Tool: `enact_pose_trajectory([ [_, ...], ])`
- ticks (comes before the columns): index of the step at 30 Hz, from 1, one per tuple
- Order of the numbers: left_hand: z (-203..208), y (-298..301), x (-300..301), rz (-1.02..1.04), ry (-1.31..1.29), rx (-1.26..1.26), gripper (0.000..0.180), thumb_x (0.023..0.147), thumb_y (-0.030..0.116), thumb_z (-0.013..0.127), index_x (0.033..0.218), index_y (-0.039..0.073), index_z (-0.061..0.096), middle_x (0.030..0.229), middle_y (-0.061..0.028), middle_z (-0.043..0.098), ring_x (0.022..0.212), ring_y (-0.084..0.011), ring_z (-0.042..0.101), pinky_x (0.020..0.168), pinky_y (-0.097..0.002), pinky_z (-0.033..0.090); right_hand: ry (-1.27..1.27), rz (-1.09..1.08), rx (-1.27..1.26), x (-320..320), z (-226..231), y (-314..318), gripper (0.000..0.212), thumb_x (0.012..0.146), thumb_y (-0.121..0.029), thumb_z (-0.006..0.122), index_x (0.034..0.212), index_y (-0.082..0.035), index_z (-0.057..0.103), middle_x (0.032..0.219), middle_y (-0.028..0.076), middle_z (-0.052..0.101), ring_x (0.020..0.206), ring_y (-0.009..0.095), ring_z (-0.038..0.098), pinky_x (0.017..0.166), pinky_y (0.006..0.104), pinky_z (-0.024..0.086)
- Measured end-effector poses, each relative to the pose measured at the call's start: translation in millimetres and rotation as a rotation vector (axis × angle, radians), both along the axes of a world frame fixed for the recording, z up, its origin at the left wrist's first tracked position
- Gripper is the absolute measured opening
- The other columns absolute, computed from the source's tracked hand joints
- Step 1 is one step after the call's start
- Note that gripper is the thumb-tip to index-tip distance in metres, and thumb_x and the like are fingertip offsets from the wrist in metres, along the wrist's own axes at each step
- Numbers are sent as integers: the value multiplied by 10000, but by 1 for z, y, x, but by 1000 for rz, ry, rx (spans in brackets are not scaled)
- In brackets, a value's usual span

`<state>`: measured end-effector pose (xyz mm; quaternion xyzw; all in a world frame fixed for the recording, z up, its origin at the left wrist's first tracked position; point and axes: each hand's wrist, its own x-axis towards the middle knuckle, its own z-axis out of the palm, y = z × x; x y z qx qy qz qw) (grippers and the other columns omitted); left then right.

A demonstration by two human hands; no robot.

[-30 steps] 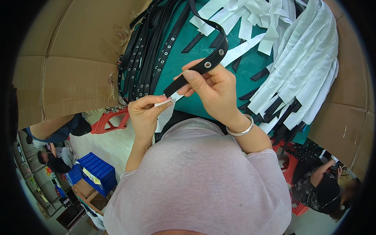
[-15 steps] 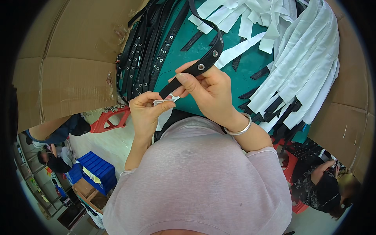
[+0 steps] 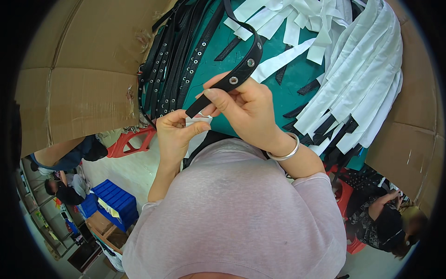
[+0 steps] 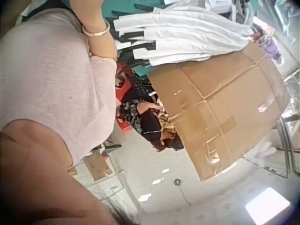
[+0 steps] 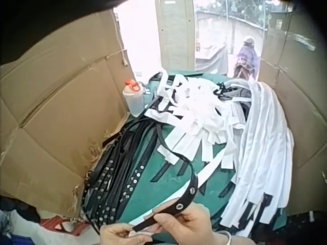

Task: Wrapping black industrial straps with white protective paper covers at a factory workstation.

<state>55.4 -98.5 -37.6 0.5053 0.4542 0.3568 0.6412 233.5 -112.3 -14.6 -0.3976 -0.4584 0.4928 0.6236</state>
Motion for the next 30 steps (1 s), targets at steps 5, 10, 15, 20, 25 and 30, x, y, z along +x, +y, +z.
enact_pose_trajectory([
  [5, 0, -1, 0, 9, -23, 27, 163, 714, -44, 742, 857, -45, 663, 788, -94, 680, 706, -104, 634, 618, -219, 510, -96, 4, -5, 0, -5, -1, 143, 914, -80, 547, 982, 43, 571, 863, 151, 660, 689, 167, 666, 587, 236, 549],
  [10, -6, -2, -2, 77, -79, -8, 156, 774, 26, 721, 909, -40, 680, 784, -60, 671, 683, -77, 596, 610, -198, 472, -340, 29, -69, 7, -2, 2, 108, 870, -73, 609, 911, 25, 629, 792, 53, 634, 643, 88, 586, 558, 202, 462],
  [15, -2, 11, -2, -37, -19, 24, 177, 835, 144, 689, 896, -22, 704, 755, -16, 655, 658, -37, 535, 578, -180, 422, -364, 237, -186, 2, -15, 9, 121, 816, -58, 648, 919, 6, 656, 764, -7, 577, 651, 49, 477, 566, 200, 385],
  [20, -4, 17, -6, -48, 15, 3, 192, 843, 160, 682, 901, -21, 704, 735, -4, 649, 655, -27, 527, 568, -180, 415, 147, 72, -462, 2, -24, 24, 283, 917, -227, 537, 1070, -1, 610, 879, 16, 599, 765, 68, 520, 657, 220, 436],
  [25, -11, 27, -7, 55, 9, 74, 195, 846, 168, 680, 885, -22, 705, 724, -1, 646, 617, -20, 512, 533, -167, 390, -28, 54, -149, -37, -44, 3, 292, 923, -230, 528, 1113, -26, 614, 1124, 64, 591, 1045, 149, 526, 891, 278, 399],
  [30, -10, 28, -15, 2, 59, 91, 187, 850, 161, 676, 882, -20, 705, 699, 12, 638, 567, -11, 480, 498, -159, 357, 503, 67, -394, -21, -40, 29, 347, 928, -260, 519, 1185, -31, 559, 1090, 80, 602, 984, 148, 536, 867, 275, 405],
])
